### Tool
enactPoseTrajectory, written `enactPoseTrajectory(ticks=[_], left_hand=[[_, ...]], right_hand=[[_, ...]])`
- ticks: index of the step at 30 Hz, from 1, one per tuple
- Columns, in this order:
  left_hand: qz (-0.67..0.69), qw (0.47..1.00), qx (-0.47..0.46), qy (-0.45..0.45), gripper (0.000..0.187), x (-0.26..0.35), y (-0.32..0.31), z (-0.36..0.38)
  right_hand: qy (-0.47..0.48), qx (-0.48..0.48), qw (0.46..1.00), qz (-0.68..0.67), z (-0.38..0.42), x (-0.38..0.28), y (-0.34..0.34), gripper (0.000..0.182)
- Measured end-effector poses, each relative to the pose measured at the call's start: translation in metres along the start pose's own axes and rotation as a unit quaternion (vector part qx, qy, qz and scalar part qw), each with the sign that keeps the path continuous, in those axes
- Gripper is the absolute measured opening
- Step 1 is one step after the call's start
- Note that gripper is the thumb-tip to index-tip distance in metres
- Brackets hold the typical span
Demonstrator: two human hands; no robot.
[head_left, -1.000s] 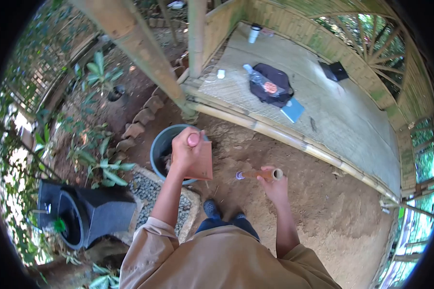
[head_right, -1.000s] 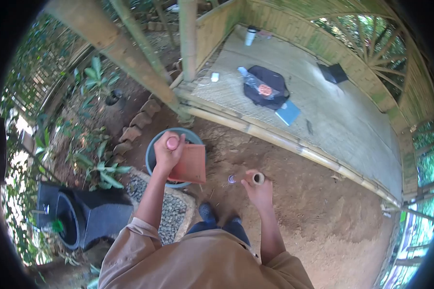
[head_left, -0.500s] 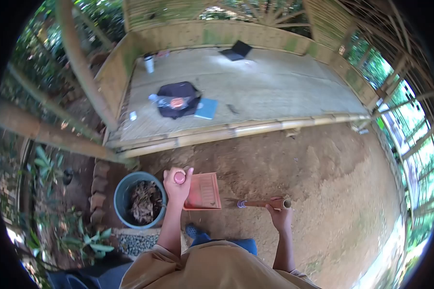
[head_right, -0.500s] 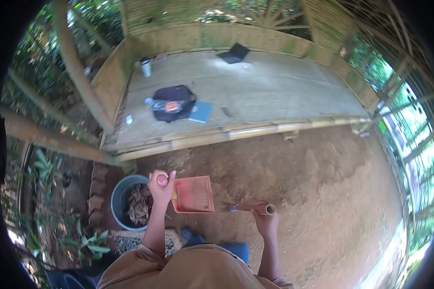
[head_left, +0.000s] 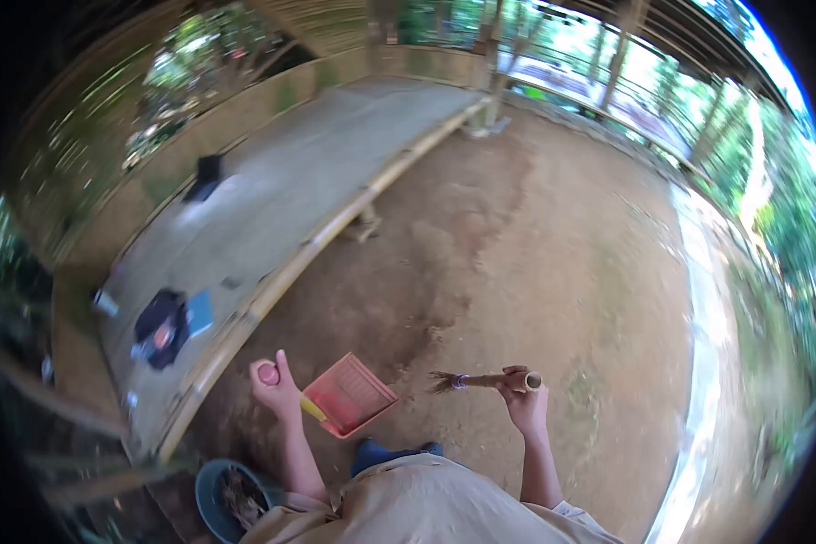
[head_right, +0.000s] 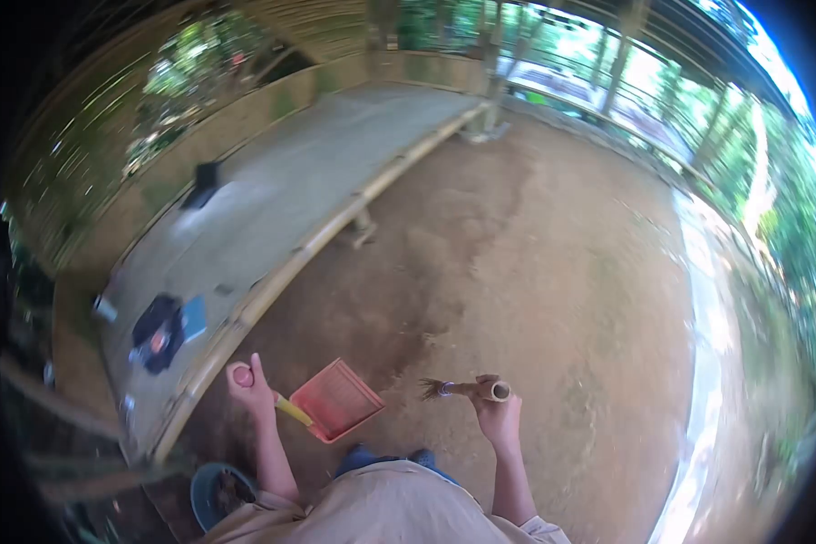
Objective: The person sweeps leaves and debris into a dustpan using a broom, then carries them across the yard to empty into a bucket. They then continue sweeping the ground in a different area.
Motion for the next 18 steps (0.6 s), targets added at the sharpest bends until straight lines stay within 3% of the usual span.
enactPoseTrajectory(ticks=[3,6,12,15,18], left_hand=[[0.006,0.994,-0.098,-0.037,0.022,0.035,-0.071,0.007],[0.124,0.968,-0.217,-0.034,0.021,0.051,-0.156,0.027],[0.192,0.881,-0.431,-0.040,0.023,0.133,-0.302,0.091],[0.199,0.840,-0.496,-0.095,0.022,0.160,-0.367,0.124],[0.218,0.802,-0.501,-0.240,0.022,0.161,-0.452,0.154]], right_hand=[[-0.103,0.060,0.992,-0.033,0.024,0.038,0.050,0.023],[-0.132,0.168,0.975,-0.059,0.051,0.066,0.089,0.023],[-0.167,0.329,0.928,-0.056,0.097,0.107,0.154,0.024],[-0.189,0.386,0.901,-0.049,0.104,0.121,0.183,0.024],[-0.225,0.402,0.887,-0.022,0.099,0.146,0.212,0.027]])
Point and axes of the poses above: each hand's wrist, its own z-axis away from the middle knuckle, its own y-axis out of the back of the hand, x = y × z, the point moved 5 cm from there along -z, towards the middle knuckle, and after that the axes turned 9 degrees about -x, right-handed, at the moved point
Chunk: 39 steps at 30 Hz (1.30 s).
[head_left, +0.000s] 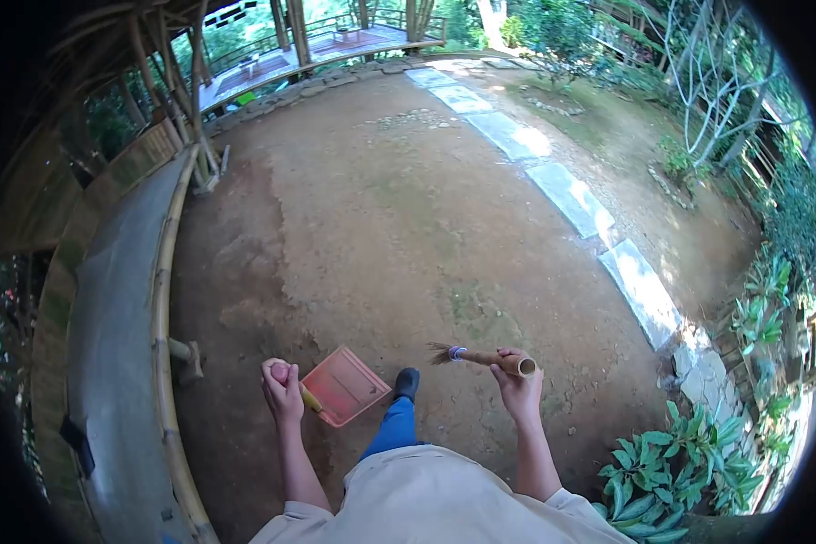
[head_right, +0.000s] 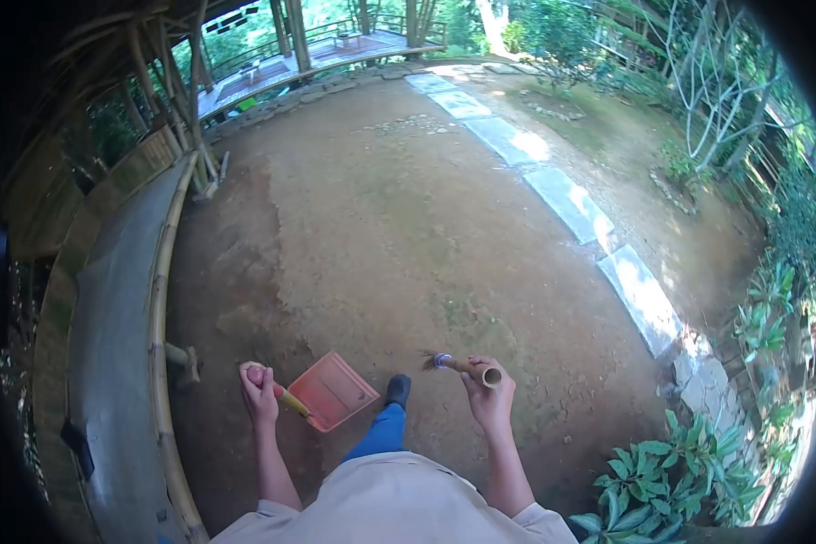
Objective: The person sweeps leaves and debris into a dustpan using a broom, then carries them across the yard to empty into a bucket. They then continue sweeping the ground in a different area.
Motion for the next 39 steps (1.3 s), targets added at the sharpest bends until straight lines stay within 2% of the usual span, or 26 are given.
enactPoseTrajectory(ticks=[3,6,7,9,14,16,20,22,25,28,31,34,39], left_hand=[[0.061,0.990,-0.074,0.099,0.023,0.021,-0.045,-0.062],[0.110,0.975,-0.115,0.156,0.024,0.028,-0.086,-0.121],[0.112,0.983,-0.098,0.105,0.024,0.014,-0.104,-0.139],[0.125,0.979,-0.115,0.109,0.024,-0.006,-0.138,-0.164],[0.134,0.972,-0.175,0.082,0.023,-0.004,-0.230,-0.241],[0.164,0.953,-0.230,0.105,0.022,0.025,-0.262,-0.265],[0.149,0.936,-0.317,0.044,0.020,0.059,-0.336,-0.295],[0.145,0.933,-0.330,0.000,0.020,0.064,-0.377,-0.303],[0.170,0.928,-0.330,0.018,0.021,0.071,-0.444,-0.316],[0.141,0.925,-0.352,-0.001,0.025,0.099,-0.506,-0.327],[0.180,0.911,-0.371,0.038,0.029,0.124,-0.579,-0.339],[0.165,0.912,-0.376,-0.009,0.031,0.163,-0.650,-0.361],[0.227,0.899,-0.375,-0.005,0.031,0.243,-0.758,-0.392]], right_hand=[[-0.004,0.029,0.998,0.059,-0.046,0.013,0.007,0.028],[0.013,0.054,0.993,0.102,-0.098,0.020,0.012,0.029],[0.006,0.065,0.994,0.089,-0.117,0.027,0.013,0.029],[-0.018,0.086,0.994,0.060,-0.141,0.042,0.015,0.028],[-0.039,0.171,0.983,0.050,-0.177,0.035,0.035,0.029],[-0.045,0.203,0.978,0.015,-0.184,0.035,0.041,0.028],[-0.046,0.265,0.962,-0.045,-0.199,0.041,0.065,0.026],[-0.053,0.286,0.955,-0.050,-0.210,0.048,0.080,0.025],[-0.068,0.316,0.945,-0.051,-0.232,0.070,0.107,0.025],[-0.085,0.350,0.931,-0.064,-0.259,0.104,0.144,0.025],[-0.082,0.371,0.921,-0.081,-0.288,0.138,0.189,0.025],[-0.102,0.372,0.921,-0.055,-0.319,0.164,0.242,0.025],[-0.119,0.386,0.914,-0.030,-0.362,0.189,0.332,0.028]])
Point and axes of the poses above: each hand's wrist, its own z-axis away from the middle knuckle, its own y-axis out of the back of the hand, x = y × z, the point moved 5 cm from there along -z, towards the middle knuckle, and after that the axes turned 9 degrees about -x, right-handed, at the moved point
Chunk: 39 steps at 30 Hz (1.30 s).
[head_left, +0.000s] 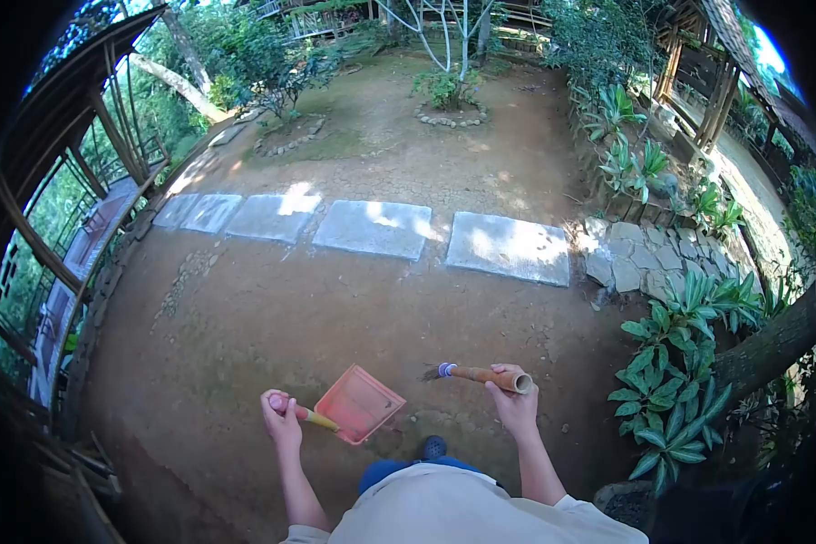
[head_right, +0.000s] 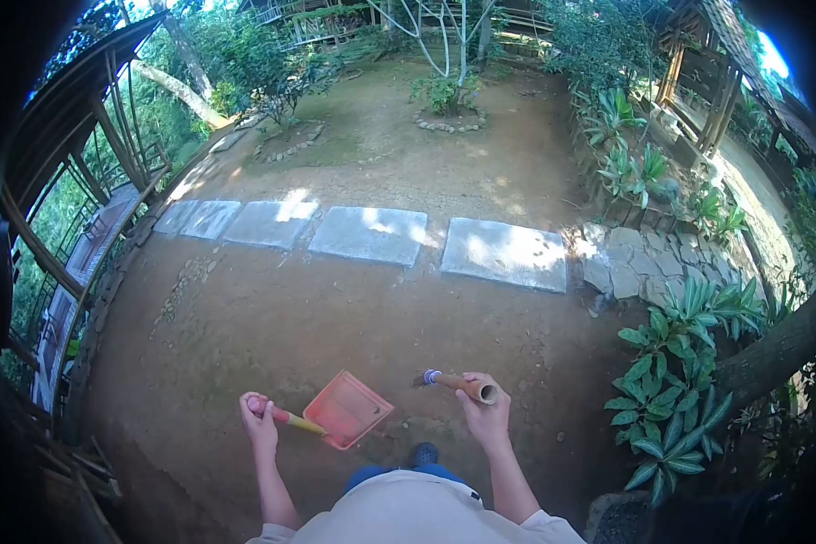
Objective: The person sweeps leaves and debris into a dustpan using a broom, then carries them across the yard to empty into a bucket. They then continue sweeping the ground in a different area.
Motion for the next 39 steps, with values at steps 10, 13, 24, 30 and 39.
enactPoseTrajectory(ticks=[10,13,24,30,39], left_hand=[[0.085,0.993,-0.080,-0.010,0.041,0.076,-0.174,-0.178],[0.115,0.988,-0.106,-0.017,0.042,0.079,-0.239,-0.242],[0.118,0.962,-0.246,-0.003,0.042,0.109,-0.463,-0.483],[0.126,0.941,-0.312,-0.042,0.039,0.138,-0.572,-0.580],[0.109,0.952,-0.281,-0.053,0.036,0.170,-0.744,-0.714]], right_hand=[[0.015,0.124,0.992,0.005,-0.157,0.038,0.045,0.028],[0.014,0.166,0.986,0.011,-0.214,0.053,0.055,0.028],[-0.045,0.261,0.963,0.041,-0.460,0.069,0.091,0.030],[-0.050,0.307,0.950,0.034,-0.557,0.082,0.113,0.031],[-0.043,0.353,0.934,0.028,-0.740,0.169,0.207,0.029]])
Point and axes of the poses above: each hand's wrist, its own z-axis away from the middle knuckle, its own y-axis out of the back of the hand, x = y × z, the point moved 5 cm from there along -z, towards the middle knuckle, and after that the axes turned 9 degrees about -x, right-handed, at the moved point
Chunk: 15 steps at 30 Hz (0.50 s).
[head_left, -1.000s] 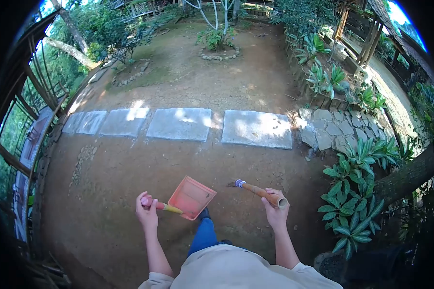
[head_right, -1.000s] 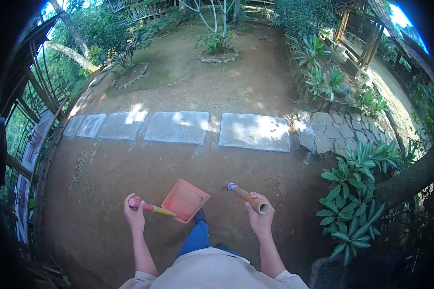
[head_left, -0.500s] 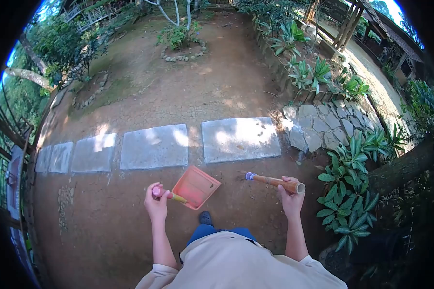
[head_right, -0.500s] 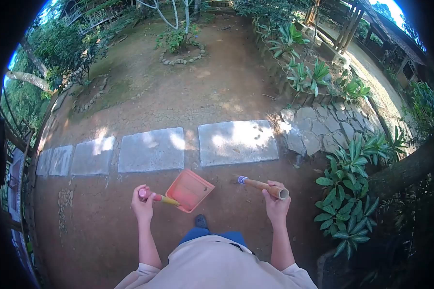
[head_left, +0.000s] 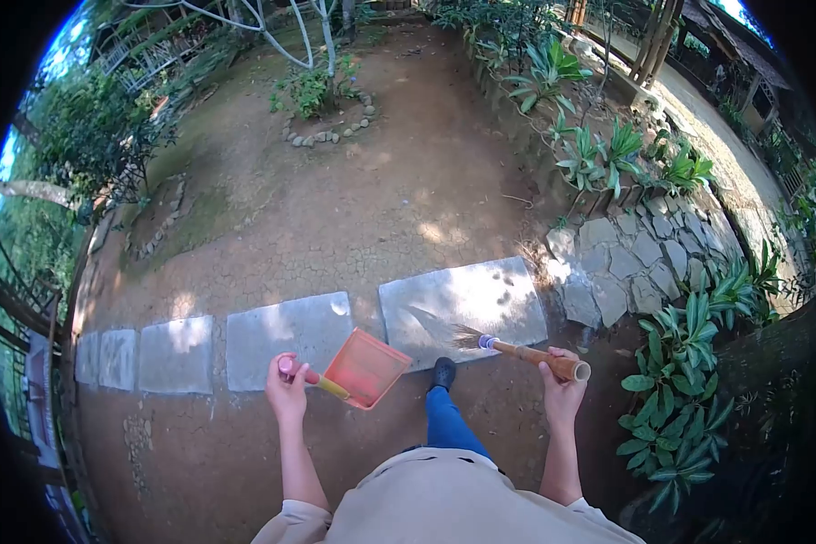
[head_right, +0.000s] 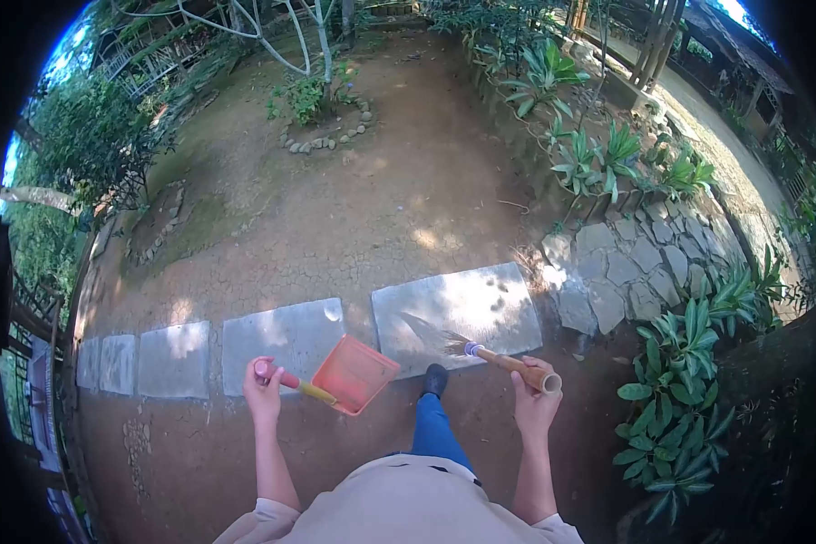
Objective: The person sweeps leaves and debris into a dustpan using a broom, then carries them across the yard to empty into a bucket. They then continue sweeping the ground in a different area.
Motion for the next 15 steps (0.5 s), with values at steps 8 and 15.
enactPoseTrajectory(ticks=[8,15], left_hand=[[0.000,0.999,0.026,0.038,0.035,0.033,-0.069,-0.173],[-0.016,0.997,0.079,0.018,0.034,0.018,-0.113,-0.296]], right_hand=[[-0.029,-0.057,0.998,-0.008,-0.213,0.017,-0.064,0.028],[0.011,-0.082,0.995,0.048,-0.353,0.027,-0.136,0.029]])
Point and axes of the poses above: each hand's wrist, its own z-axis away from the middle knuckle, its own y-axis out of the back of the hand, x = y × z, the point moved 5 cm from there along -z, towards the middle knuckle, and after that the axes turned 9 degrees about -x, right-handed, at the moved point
